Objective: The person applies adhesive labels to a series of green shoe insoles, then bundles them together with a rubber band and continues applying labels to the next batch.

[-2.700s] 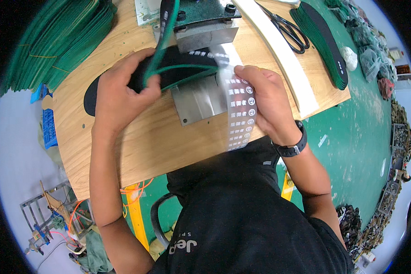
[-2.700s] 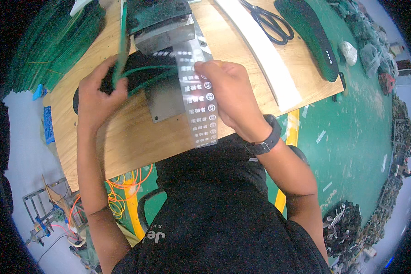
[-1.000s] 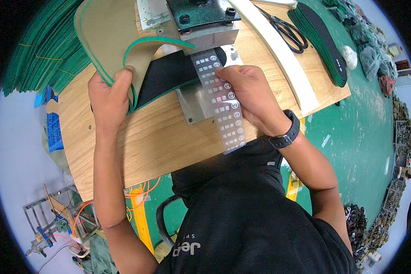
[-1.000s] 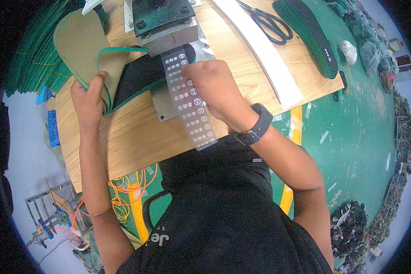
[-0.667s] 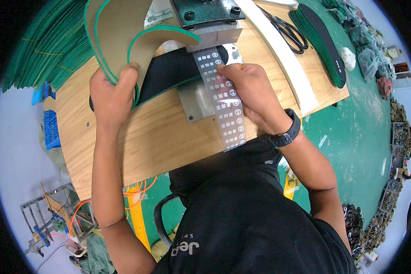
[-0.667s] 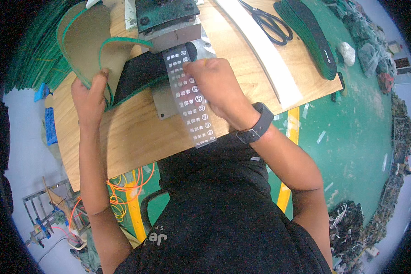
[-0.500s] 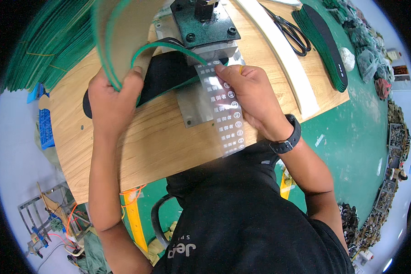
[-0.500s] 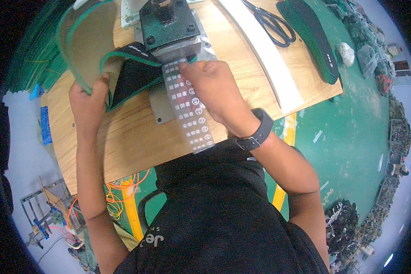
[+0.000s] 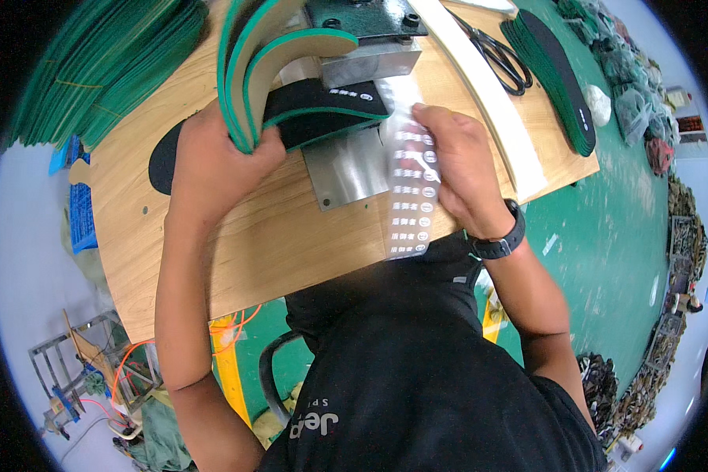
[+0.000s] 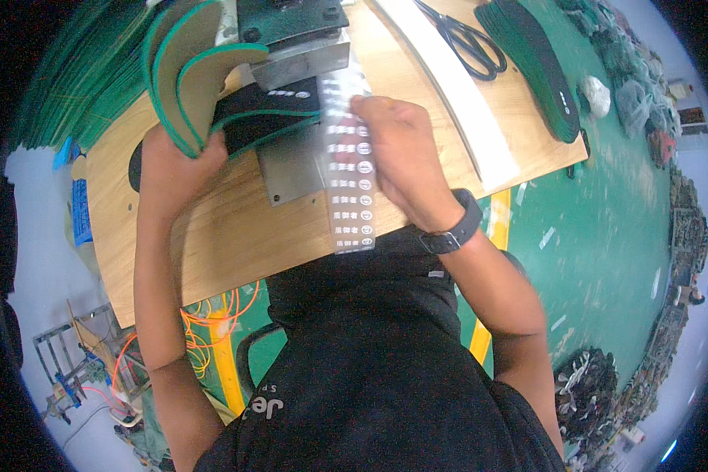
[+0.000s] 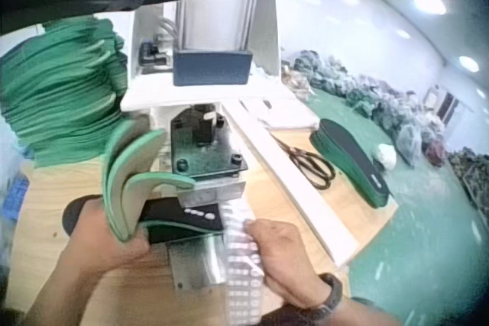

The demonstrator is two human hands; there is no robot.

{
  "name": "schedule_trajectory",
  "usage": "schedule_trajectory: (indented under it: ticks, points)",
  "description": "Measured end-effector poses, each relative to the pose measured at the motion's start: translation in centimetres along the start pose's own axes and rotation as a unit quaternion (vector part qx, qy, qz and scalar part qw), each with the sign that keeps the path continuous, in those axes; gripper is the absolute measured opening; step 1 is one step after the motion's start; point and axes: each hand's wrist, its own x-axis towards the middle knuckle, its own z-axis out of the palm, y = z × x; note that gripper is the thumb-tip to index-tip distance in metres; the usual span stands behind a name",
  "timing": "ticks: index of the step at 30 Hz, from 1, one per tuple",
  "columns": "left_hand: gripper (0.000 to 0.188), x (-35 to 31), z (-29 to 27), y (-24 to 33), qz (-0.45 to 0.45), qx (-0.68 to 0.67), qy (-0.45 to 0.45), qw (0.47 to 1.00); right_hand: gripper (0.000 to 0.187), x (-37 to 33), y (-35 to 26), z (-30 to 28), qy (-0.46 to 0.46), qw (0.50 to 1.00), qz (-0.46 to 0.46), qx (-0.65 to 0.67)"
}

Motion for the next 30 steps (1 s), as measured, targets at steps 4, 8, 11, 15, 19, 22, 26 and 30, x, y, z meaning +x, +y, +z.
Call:
schedule_trajectory:
  ticks: [4, 8, 11, 15, 19, 22, 26, 30]
  points:
    - [0.019, -0.2, -0.4, -1.3, -0.062, -0.222, 0.090, 0.969, 0.018, -0.1, 0.3, 0.1, -0.015, 1.000, 0.012, -0.021]
    - [0.017, -0.3, -0.3, -1.4, -0.057, -0.265, 0.136, 0.953, 0.020, 0.7, 0.6, 0.8, -0.065, 0.993, 0.037, -0.095]
    - [0.018, -0.3, -0.4, -1.6, -0.059, -0.234, 0.130, 0.962, 0.021, 1.0, 0.8, 1.0, -0.055, 0.992, 0.044, -0.104]
    - [0.019, -0.3, -0.4, -1.3, -0.069, -0.247, 0.121, 0.959, 0.022, 1.3, 0.8, 1.0, -0.058, 0.992, 0.052, -0.099]
    - [0.019, -0.4, -0.4, -1.1, -0.063, -0.256, 0.123, 0.957, 0.023, 1.3, 0.4, 1.2, -0.055, 0.991, 0.055, -0.111]
    - [0.022, -0.7, -0.2, 0.0, -0.085, -0.240, 0.122, 0.959, 0.026, 1.3, 0.6, 1.1, -0.061, 0.988, 0.048, -0.134]
    - [0.036, -0.8, 0.5, 0.1, -0.037, -0.127, 0.088, 0.987, 0.029, 1.2, 0.9, 1.0, -0.061, 0.987, 0.032, -0.142]
    - [0.067, -0.3, 0.8, 0.2, 0.063, 0.033, 0.020, 0.997, 0.030, 0.3, 0.1, 1.6, -0.031, 0.992, 0.056, -0.110]
